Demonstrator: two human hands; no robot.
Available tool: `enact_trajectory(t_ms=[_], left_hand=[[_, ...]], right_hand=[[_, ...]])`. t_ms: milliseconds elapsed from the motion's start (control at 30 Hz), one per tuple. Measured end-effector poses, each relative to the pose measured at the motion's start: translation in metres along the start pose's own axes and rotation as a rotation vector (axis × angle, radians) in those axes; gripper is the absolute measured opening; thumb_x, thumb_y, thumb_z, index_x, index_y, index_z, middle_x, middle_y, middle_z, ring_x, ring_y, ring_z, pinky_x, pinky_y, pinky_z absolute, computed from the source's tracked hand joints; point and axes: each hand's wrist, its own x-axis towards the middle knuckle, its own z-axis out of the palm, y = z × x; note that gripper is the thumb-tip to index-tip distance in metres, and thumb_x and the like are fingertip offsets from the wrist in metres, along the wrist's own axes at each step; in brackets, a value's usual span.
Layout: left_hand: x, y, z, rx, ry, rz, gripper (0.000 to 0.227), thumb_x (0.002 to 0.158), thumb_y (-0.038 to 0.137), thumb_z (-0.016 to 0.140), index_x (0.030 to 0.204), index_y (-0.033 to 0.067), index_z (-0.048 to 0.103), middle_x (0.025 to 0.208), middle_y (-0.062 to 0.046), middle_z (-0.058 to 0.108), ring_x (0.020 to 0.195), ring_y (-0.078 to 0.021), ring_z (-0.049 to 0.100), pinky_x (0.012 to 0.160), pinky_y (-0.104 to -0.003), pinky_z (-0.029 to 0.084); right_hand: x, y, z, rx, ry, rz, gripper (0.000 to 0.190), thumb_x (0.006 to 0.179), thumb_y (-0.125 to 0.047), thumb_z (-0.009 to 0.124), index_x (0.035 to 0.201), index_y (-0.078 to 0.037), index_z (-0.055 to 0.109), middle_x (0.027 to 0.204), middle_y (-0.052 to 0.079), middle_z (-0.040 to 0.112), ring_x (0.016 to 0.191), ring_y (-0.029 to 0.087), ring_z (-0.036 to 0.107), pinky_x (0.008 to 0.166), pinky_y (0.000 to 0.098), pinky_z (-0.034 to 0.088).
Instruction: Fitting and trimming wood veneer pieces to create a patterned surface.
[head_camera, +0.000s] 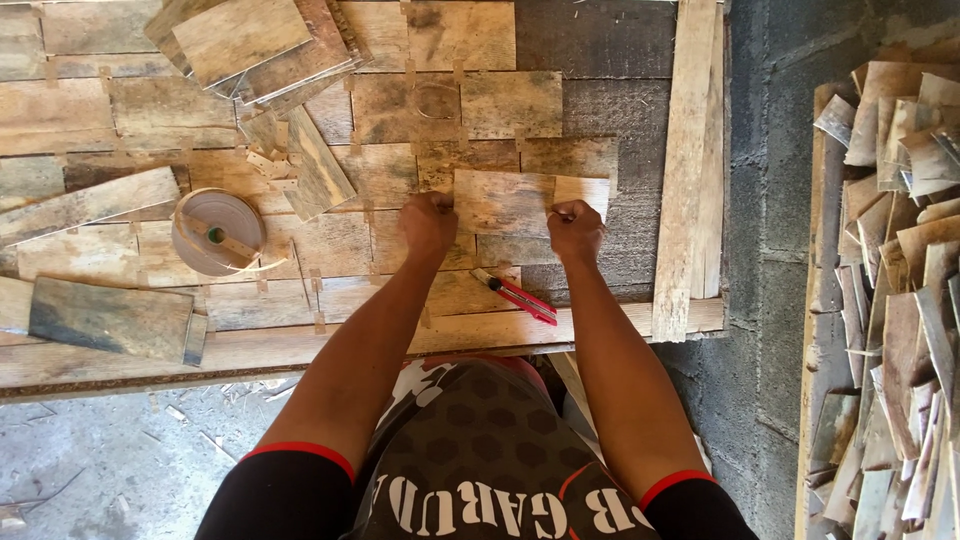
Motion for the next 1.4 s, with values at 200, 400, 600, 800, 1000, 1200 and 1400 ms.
enact_trajectory(t_ms=[200,400,600,800,1000,1200,1400], left_hand=[[-0.015,0.010,0.008,-0.037,0.081,-0.193,0.020,0.090,0.016,0.075,0.108,0.0204,0.080,0.097,-0.005,0.079,0.072,-0.0223,0.073,0.065,-0.037,0.061],[-0.015,0.006,0.029,-0.229,0.274,-0.154,0.020,0.083,0.011,0.080,0.102,0.0089,0.082,0.101,-0.012,0.080,0.084,-0.0238,0.076,0.079,-0.037,0.060],[-0.011,0.005,0.035,-0.269,0.258,-0.222,0.018,0.084,0.010,0.076,0.102,0.0073,0.080,0.104,-0.010,0.079,0.082,-0.0224,0.078,0.074,-0.035,0.063],[-0.011,0.012,0.031,-0.202,0.220,-0.318,0.013,0.094,0.014,0.074,0.101,0.0051,0.081,0.100,-0.014,0.079,0.083,-0.0225,0.078,0.074,-0.037,0.063],[-0.014,0.014,0.030,-0.247,0.266,-0.282,0.015,0.086,0.012,0.078,0.100,0.0098,0.082,0.101,-0.009,0.079,0.081,-0.0218,0.078,0.074,-0.037,0.063],[-0.008,-0.006,0.048,-0.067,0.373,0.003,0.020,0.085,0.004,0.076,0.103,0.0114,0.079,0.102,-0.006,0.075,0.090,-0.0207,0.073,0.080,-0.035,0.061],[-0.026,0.045,0.059,0.619,0.049,0.691,0.045,0.091,0.005,0.070,0.134,0.0166,0.068,0.145,-0.009,0.059,0.132,-0.0264,0.055,0.099,-0.039,0.054]], right_hand=[[0.001,0.005,0.001,0.005,0.012,-0.042,0.014,0.085,-0.013,0.081,0.096,-0.008,0.077,0.089,0.004,0.077,0.080,0.013,0.071,0.077,0.0303,0.059],[0.001,0.004,0.003,0.043,0.018,0.003,0.013,0.084,-0.013,0.080,0.096,-0.008,0.078,0.086,0.004,0.078,0.077,0.012,0.071,0.074,0.0292,0.059],[-0.004,-0.008,-0.002,0.035,0.008,0.059,0.013,0.085,-0.013,0.080,0.096,-0.008,0.080,0.087,0.004,0.079,0.077,0.012,0.073,0.074,0.0287,0.059],[0.001,0.008,0.004,0.059,0.041,-0.030,0.013,0.084,-0.013,0.081,0.095,-0.006,0.080,0.087,0.005,0.079,0.077,0.012,0.073,0.074,0.0290,0.059],[-0.003,-0.002,0.000,0.059,0.016,0.022,0.012,0.085,-0.013,0.080,0.096,-0.009,0.080,0.089,0.003,0.079,0.078,0.011,0.073,0.074,0.0285,0.060],[-0.005,-0.007,-0.004,0.000,-0.007,0.013,0.012,0.086,-0.013,0.080,0.097,-0.008,0.079,0.088,0.003,0.078,0.077,0.012,0.071,0.075,0.0304,0.059],[-0.003,-0.004,-0.002,0.028,0.000,0.029,0.011,0.085,-0.011,0.078,0.095,-0.009,0.079,0.088,0.003,0.079,0.078,0.012,0.073,0.076,0.0289,0.060]])
